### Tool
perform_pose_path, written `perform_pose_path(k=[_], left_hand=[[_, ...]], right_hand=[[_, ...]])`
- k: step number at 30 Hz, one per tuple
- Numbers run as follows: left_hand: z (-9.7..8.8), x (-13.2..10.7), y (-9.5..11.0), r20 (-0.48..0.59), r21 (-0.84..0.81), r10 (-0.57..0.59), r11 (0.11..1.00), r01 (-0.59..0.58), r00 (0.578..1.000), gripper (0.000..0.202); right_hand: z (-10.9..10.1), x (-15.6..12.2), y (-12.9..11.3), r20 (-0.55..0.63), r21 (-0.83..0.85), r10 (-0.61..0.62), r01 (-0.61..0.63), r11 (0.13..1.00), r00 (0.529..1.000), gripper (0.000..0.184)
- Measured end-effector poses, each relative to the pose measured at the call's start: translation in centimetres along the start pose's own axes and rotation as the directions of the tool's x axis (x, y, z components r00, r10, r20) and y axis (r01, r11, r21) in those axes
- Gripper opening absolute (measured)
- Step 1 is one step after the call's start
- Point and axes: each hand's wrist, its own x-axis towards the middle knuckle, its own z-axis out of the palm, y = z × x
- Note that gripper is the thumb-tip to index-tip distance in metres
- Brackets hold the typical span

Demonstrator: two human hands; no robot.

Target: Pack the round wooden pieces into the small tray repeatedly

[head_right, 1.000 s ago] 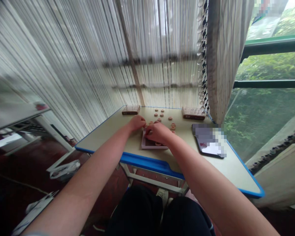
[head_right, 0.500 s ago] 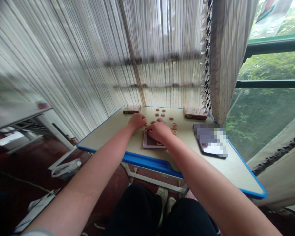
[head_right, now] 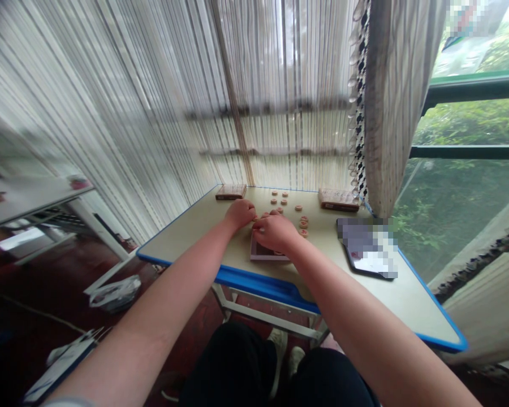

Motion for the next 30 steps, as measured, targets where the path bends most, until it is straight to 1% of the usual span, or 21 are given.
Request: perform_pose_path(k=[5,10,14,16,18,21,23,25,28,30], left_hand=[[0.2,0.1,-0.1,0.014,-0.013,-0.018,1.000,0.018,1.000,0.034],[0.2,0.0,-0.1,0.012,-0.017,-0.012,1.000,0.012,1.000,0.034],[0.3,0.1,-0.2,0.013,-0.013,-0.036,0.999,0.036,0.999,0.034],[0.5,0.2,-0.3,0.011,-0.026,-0.041,0.999,0.041,0.999,0.033],[0.8,0.4,-0.5,-0.006,-0.054,-0.045,0.998,0.044,0.999,0.033],[1.4,1.0,-0.8,-0.066,-0.126,-0.045,0.991,0.036,0.997,0.034],[1.9,1.4,-1.0,-0.098,-0.193,-0.036,0.981,0.017,0.994,0.035],[2.6,1.8,-1.3,-0.101,-0.274,-0.034,0.962,0.005,0.994,0.038],[3.6,2.3,-1.6,-0.044,-0.356,-0.003,0.934,-0.013,0.999,0.040],[4.0,2.5,-1.8,0.026,-0.376,0.026,0.926,-0.014,0.999,0.041]], right_hand=[[-0.2,-0.1,0.1,0.040,-0.022,-0.044,0.045,0.999,0.998,0.030],[-0.3,0.0,0.2,0.069,-0.018,-0.031,0.033,0.999,0.997,0.031],[-0.2,0.0,0.2,0.076,0.000,-0.029,0.029,1.000,0.997,0.034],[-0.2,0.0,0.3,0.073,0.012,-0.022,0.021,1.000,0.997,0.034],[-0.3,0.1,0.6,0.029,0.035,-0.002,0.001,0.999,1.000,0.030],[-0.5,0.2,1.3,-0.095,0.072,0.078,-0.071,0.995,0.992,0.028],[-0.7,0.3,2.1,-0.159,0.082,0.169,-0.157,0.984,0.973,0.031],[-0.6,0.4,3.0,-0.191,0.090,0.262,-0.249,0.964,0.946,0.035],[-0.1,0.5,4.7,-0.219,0.104,0.380,-0.365,0.925,0.899,0.035],[0.3,0.5,6.1,-0.265,0.135,0.458,-0.438,0.889,0.849,0.033]])
